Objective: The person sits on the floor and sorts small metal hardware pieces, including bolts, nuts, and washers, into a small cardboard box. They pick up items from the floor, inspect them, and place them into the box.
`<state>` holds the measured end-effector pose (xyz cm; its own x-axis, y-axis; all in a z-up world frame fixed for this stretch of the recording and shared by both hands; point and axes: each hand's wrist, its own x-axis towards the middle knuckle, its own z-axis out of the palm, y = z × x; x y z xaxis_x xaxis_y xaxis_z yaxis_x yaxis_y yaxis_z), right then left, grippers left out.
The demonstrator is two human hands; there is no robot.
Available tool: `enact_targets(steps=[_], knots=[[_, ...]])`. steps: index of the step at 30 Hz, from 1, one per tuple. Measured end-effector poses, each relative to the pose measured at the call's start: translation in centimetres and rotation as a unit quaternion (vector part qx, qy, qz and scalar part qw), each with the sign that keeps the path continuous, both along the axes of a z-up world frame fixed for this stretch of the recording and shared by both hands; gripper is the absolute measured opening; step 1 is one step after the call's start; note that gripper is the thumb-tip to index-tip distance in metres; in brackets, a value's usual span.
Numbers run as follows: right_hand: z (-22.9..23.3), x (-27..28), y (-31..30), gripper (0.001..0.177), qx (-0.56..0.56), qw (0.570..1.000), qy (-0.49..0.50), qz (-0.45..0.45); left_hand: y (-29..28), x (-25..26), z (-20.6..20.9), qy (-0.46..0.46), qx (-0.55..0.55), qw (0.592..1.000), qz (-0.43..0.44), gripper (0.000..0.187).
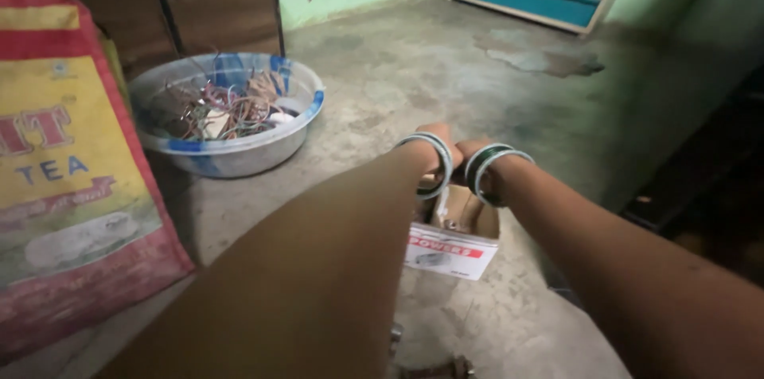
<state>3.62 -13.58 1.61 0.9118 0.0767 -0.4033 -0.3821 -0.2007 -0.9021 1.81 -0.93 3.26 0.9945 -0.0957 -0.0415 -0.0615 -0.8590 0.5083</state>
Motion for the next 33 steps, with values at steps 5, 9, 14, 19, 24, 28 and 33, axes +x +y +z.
enact_targets(steps=[5, 9, 14, 19, 24, 28, 33], knots=[[-3.9, 2.1, 1.7, 0.019, -0.049, 0.996, -0.069, -0.004, 0.7, -1.1, -3.0, -0.021, 0.011, 0.999, 0.029, 0.044], [-7.1, 1.7, 2.8, 0.022, -0.171, 0.973, -0.137, 0.077, 2.1, -2.4, -6.5, 0.009, 0.123, 0.991, 0.05, 0.051], [-10.2, 0.4, 4.7, 0.028, -0.202, 0.963, -0.131, 0.118, 4.3, -4.0, -10.2, -0.007, 0.255, 0.967, -0.011, 0.069], [-12.2, 0.2, 5.2, 0.022, -0.285, 0.937, -0.134, 0.153, 5.2, -5.6, -9.1, 0.051, 0.235, 0.971, -0.018, 0.08], [-11.3, -0.9, 5.8, 0.026, -0.259, 0.951, -0.094, 0.142, 5.3, -5.5, -8.7, 0.073, 0.235, 0.969, -0.02, 0.079], [-10.7, -1.2, 5.7, 0.028, -0.178, 0.966, -0.074, 0.174, 5.3, -5.6, -7.9, 0.08, 0.244, 0.966, -0.028, 0.078], [-9.0, -1.7, 6.2, 0.028, -0.12, 0.982, -0.01, 0.143, 5.4, -6.0, -7.4, 0.056, 0.251, 0.966, -0.039, 0.069]])
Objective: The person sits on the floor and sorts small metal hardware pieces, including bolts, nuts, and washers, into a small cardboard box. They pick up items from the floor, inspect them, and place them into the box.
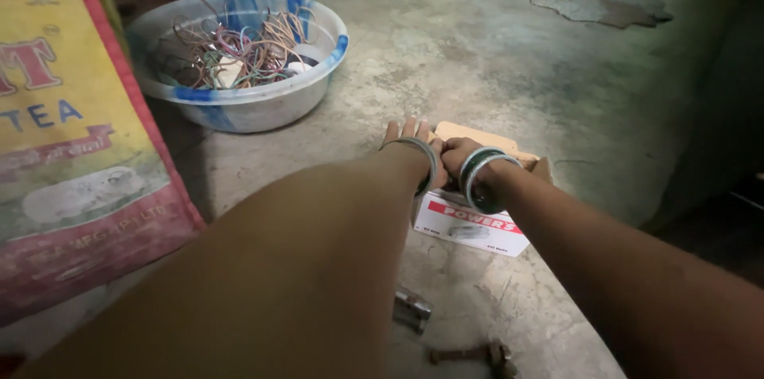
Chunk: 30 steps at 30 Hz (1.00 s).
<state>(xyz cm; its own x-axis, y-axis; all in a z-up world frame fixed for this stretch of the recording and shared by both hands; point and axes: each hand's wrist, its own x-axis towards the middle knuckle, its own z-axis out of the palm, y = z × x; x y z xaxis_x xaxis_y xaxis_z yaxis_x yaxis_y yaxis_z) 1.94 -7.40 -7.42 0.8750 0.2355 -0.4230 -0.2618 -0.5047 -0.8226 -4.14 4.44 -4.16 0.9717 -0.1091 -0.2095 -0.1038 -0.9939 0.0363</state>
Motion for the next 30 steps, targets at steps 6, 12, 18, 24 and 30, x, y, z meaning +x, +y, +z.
enact_targets(steps=[6, 12, 18, 24, 30], knots=[[2.6, -0.7, -0.5, 0.033, -0.073, 0.995, -0.054, 0.046, -0.1, -0.7, 1.6, -0.031, 0.025, 0.999, -0.026, 0.069], [5.2, -1.9, -0.5, 0.036, -0.142, 0.979, -0.126, 0.079, 0.1, -2.2, 4.2, -0.054, 0.092, 0.991, -0.079, 0.073], [5.3, -2.9, -0.7, 0.034, -0.203, 0.958, -0.16, 0.121, 0.5, -3.4, 5.0, -0.075, 0.149, 0.971, -0.17, 0.065], [5.8, -5.9, -2.5, 0.035, -0.293, 0.909, -0.217, 0.203, -0.5, -4.7, 5.8, -0.097, 0.213, 0.93, -0.285, 0.056], [3.9, -9.4, -3.8, 0.031, -0.262, 0.938, -0.121, 0.192, -1.9, -8.2, 3.4, -0.129, 0.177, 0.928, -0.301, 0.054]])
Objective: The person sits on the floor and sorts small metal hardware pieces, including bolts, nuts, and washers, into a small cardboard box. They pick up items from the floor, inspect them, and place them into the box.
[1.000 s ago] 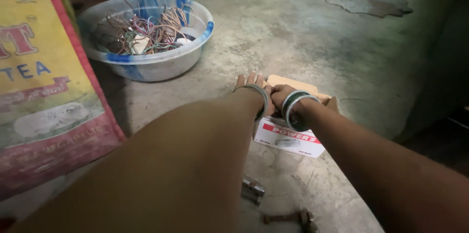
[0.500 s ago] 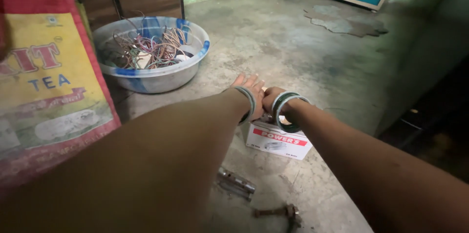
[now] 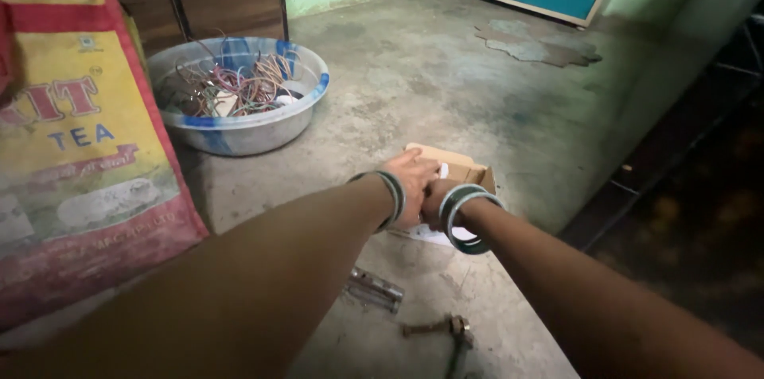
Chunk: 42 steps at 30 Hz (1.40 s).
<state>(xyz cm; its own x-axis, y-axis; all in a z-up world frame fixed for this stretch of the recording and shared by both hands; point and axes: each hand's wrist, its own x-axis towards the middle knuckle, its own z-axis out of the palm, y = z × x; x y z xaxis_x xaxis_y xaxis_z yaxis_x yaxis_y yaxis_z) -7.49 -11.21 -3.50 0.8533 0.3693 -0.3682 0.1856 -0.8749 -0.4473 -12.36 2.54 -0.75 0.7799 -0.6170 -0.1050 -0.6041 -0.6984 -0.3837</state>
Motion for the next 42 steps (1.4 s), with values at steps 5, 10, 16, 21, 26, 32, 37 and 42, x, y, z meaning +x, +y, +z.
enact_targets(steps=[5, 10, 16, 21, 26, 32, 37, 42], knots=[[-3.7, -3.4, -0.3, 0.031, -0.257, 0.915, -0.162, 0.266, -0.2, -2.7, -2.6, 0.016, 0.017, 0.997, -0.072, 0.065], [-5.5, -6.5, -1.7, 0.041, -0.22, 0.949, -0.077, 0.213, -1.4, -4.5, -4.6, 0.055, -0.012, 0.988, -0.145, 0.082], [-6.7, -8.4, -4.4, 0.051, -0.228, 0.937, -0.034, 0.262, -3.8, -6.3, -6.7, 0.088, 0.064, 0.982, -0.152, 0.071], [-8.7, -9.2, -4.7, 0.068, -0.291, 0.904, -0.014, 0.312, -5.3, -7.3, -7.9, 0.112, 0.054, 0.978, -0.168, 0.079], [-10.7, -10.5, -5.2, 0.062, -0.311, 0.889, 0.01, 0.335, -7.0, -8.2, -7.8, 0.145, 0.193, 0.96, -0.145, 0.068], [-12.5, -12.8, -6.1, 0.056, -0.329, 0.873, 0.053, 0.356, -8.8, -8.9, -9.5, 0.129, 0.237, 0.95, -0.154, 0.066], [-13.5, -13.9, -7.1, 0.051, -0.336, 0.869, 0.059, 0.358, -11.0, -8.7, -11.2, 0.126, 0.231, 0.953, -0.147, 0.062], [-13.6, -13.6, -7.7, 0.046, -0.344, 0.868, 0.057, 0.353, -11.4, -8.8, -12.1, 0.123, 0.232, 0.955, -0.141, 0.058]])
